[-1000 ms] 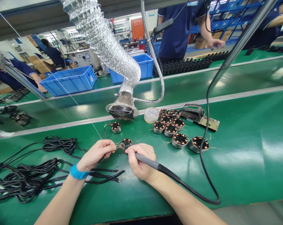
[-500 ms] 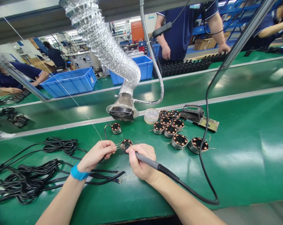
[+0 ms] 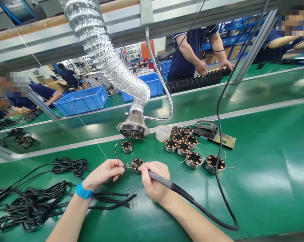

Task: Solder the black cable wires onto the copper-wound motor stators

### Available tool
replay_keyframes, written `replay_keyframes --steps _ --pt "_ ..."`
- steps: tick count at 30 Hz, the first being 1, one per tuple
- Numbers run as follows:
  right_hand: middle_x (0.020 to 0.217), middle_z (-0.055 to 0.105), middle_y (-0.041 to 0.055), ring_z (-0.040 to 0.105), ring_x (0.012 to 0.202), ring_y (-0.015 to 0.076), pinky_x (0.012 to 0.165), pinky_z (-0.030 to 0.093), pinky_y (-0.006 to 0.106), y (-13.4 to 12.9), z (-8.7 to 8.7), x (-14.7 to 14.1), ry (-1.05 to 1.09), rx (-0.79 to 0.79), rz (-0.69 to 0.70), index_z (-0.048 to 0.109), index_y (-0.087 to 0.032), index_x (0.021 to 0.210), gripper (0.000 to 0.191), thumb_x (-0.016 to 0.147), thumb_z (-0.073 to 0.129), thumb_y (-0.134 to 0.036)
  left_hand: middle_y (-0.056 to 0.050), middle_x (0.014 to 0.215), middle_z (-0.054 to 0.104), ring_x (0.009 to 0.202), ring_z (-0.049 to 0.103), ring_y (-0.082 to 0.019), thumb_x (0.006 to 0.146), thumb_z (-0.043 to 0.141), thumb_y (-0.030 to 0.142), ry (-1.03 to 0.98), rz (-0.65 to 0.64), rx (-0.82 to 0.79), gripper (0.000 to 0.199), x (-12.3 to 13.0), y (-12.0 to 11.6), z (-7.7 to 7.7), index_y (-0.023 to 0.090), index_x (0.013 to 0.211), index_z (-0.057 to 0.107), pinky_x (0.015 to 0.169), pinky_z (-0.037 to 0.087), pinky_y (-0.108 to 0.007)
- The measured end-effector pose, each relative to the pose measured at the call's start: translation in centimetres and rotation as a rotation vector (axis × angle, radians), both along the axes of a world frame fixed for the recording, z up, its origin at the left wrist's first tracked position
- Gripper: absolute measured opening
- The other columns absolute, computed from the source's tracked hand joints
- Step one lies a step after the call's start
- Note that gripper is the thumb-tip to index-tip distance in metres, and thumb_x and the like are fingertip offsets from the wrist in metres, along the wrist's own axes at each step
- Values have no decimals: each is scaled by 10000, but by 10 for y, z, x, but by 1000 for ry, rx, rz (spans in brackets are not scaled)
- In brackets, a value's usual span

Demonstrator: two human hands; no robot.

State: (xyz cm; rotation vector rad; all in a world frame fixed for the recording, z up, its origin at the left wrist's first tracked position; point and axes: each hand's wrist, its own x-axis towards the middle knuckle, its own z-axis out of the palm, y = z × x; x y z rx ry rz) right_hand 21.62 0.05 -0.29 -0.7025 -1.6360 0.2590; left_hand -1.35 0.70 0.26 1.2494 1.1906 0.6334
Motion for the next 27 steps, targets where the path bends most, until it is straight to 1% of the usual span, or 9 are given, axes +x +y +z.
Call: replay_keyframes --steps 2,4,6,8,11,15,18,24,27 --pt "696 696 -15 664 615 109 643 509 231 0 1 0 8 4 1 629 -189 790 182 891 505 -102 10 672 568 492 430 -57 777 716 423 -54 23 -12 321 1 1 -2 128 759 592 495 341 -204" --pt "686 693 -14 660 606 111 636 506 234 0 2 0 17 9 -1 627 -190 787 182 891 503 -107 12 656 555 465 365 -37 772 719 409 -98 62 -42 319 5 2 -4 123 722 587 455 256 -193" --pt "676 691 -13 656 590 114 620 501 238 0 3 -1 26 13 -2 625 -190 783 184 893 500 -112 29 620 517 453 291 -25 751 736 394 -120 103 -68 320 10 2 -5 119 691 583 438 161 -197" --pt "668 692 -14 653 574 115 606 497 240 -1 5 -1 30 18 -2 623 -191 777 188 894 496 -114 55 560 452 451 252 -28 728 754 388 -107 146 -60 321 15 1 -7 120 668 586 440 118 -209" --pt "660 693 -16 647 558 116 593 491 242 -2 7 -1 25 23 3 623 -191 772 189 889 497 -112 82 497 379 444 236 -38 697 781 407 -51 213 -19 331 22 0 -10 122 672 614 441 115 -223" --pt "658 692 -15 646 554 118 588 488 244 -2 6 -1 24 16 10 623 -190 770 187 888 501 -111 73 505 412 449 220 -41 659 807 469 20 257 -1 405 27 0 -13 97 754 678 443 98 -238" --pt "669 696 -13 650 563 121 600 491 248 -1 4 -1 17 8 8 625 -191 776 181 889 506 -114 69 521 416 458 219 -43 666 802 496 34 256 -2 451 27 1 -14 82 814 704 447 95 -242" --pt "675 693 -12 651 582 118 613 491 243 -1 3 -1 8 3 2 623 -191 780 183 894 501 -116 93 517 298 466 187 -49 748 735 529 -33 180 -14 449 21 0 -11 87 823 717 450 88 -244" --pt "671 695 -11 645 570 119 603 485 248 0 6 2 12 26 -19 627 -189 780 184 895 503 -116 92 533 290 472 180 -46 753 731 530 -55 205 15 454 19 2 -9 81 818 719 450 84 -239"
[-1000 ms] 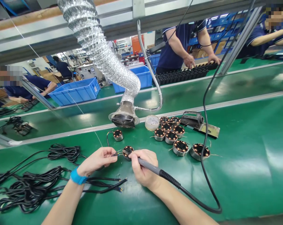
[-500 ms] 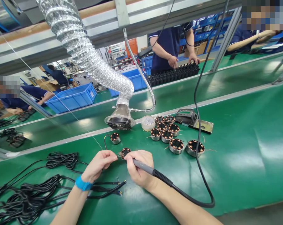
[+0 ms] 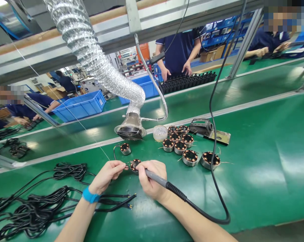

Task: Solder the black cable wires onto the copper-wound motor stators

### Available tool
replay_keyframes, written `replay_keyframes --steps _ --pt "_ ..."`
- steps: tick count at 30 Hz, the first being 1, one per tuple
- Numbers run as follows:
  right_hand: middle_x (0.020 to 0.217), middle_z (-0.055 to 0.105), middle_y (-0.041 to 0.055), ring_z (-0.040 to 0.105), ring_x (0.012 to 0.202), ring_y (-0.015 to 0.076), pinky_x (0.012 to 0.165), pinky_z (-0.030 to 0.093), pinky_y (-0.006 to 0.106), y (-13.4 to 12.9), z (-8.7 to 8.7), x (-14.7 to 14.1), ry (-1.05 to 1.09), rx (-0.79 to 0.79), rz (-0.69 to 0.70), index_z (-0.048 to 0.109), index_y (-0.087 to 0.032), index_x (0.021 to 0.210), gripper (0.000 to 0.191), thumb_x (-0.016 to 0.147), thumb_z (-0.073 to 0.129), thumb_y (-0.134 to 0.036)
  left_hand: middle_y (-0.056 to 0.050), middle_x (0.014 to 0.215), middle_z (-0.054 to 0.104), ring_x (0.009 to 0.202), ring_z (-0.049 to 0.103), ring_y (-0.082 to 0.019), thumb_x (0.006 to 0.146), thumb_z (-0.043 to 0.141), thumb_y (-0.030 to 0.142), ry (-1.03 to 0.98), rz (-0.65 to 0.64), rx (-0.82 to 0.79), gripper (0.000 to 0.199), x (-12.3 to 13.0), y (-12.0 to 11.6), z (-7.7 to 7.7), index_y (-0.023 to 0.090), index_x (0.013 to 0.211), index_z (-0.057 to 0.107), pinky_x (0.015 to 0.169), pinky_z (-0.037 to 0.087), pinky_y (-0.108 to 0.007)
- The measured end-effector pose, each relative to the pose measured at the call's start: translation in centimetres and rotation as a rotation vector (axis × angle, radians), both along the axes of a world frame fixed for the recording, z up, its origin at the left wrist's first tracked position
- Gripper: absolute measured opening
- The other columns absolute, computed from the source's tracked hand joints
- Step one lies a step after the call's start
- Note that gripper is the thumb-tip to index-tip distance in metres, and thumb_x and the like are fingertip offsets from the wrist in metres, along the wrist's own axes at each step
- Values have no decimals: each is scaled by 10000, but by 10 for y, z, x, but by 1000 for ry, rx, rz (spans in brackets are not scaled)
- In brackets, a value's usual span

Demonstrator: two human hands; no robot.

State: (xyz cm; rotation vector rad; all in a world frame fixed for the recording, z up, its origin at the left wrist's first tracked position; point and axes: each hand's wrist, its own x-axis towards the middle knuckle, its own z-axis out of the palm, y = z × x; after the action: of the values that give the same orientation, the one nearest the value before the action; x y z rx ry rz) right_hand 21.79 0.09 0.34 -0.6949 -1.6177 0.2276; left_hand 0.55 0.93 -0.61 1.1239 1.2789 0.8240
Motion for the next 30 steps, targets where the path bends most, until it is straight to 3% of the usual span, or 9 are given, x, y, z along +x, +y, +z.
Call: replay_keyframes --steps 10,13,15,18,20,22,25,27,30 --pt "700 706 -3 659 591 125 609 495 258 2 13 10 18 46 -40 634 -188 810 169 911 512 -128 97 480 340 386 204 -16 633 758 621 121 276 167 537 -17 48 3 100 660 630 389 124 -188" --pt "740 714 9 651 594 126 603 493 265 -4 28 21 -30 80 -42 634 -185 872 136 906 527 -107 21 513 505 404 398 -56 694 695 641 151 366 218 548 -28 50 4 99 665 622 405 305 -187" --pt "752 712 14 643 595 128 597 490 269 -8 33 35 -84 140 -75 639 -186 951 143 895 549 -90 -61 661 642 522 567 -117 773 612 647 197 525 351 567 -34 43 9 83 800 660 501 455 -227" --pt "765 704 20 645 619 136 613 501 268 -12 27 68 -226 225 -219 647 -197 1115 262 881 595 -93 -91 806 707 582 627 -149 906 445 601 375 656 576 550 -34 28 22 104 981 669 580 521 -271" --pt "825 704 37 654 659 140 639 513 262 -14 15 93 -325 238 -367 642 -210 1205 339 883 617 -105 -87 877 722 666 661 -172 946 407 540 566 463 645 484 -27 21 29 151 977 692 661 540 -290" --pt "900 692 57 657 699 141 647 517 256 -18 1 117 -397 216 -504 634 -225 1253 379 895 613 -104 -87 1076 711 902 686 -222 933 456 500 756 156 680 398 -17 19 30 203 940 722 820 537 -319" --pt "992 657 81 662 803 163 700 540 279 -28 -12 147 -458 153 -606 595 -242 1324 454 907 570 -64 -59 1427 529 1049 663 -272 851 580 465 1014 -187 619 286 -5 27 16 258 989 721 896 523 -364" --pt "1067 635 104 659 934 199 792 559 327 -38 -14 163 -477 139 -627 559 -243 1366 515 898 547 -27 -76 1510 431 993 686 -281 804 623 421 1158 -291 559 308 -3 38 2 251 1047 702 855 538 -382" --pt "1143 610 124 630 1063 233 871 564 378 -53 -7 180 -484 155 -659 518 -234 1402 589 871 532 20 -97 1443 490 1000 688 -289 811 586 399 1253 -376 540 306 -5 55 -12 245 1043 712 860 536 -383"
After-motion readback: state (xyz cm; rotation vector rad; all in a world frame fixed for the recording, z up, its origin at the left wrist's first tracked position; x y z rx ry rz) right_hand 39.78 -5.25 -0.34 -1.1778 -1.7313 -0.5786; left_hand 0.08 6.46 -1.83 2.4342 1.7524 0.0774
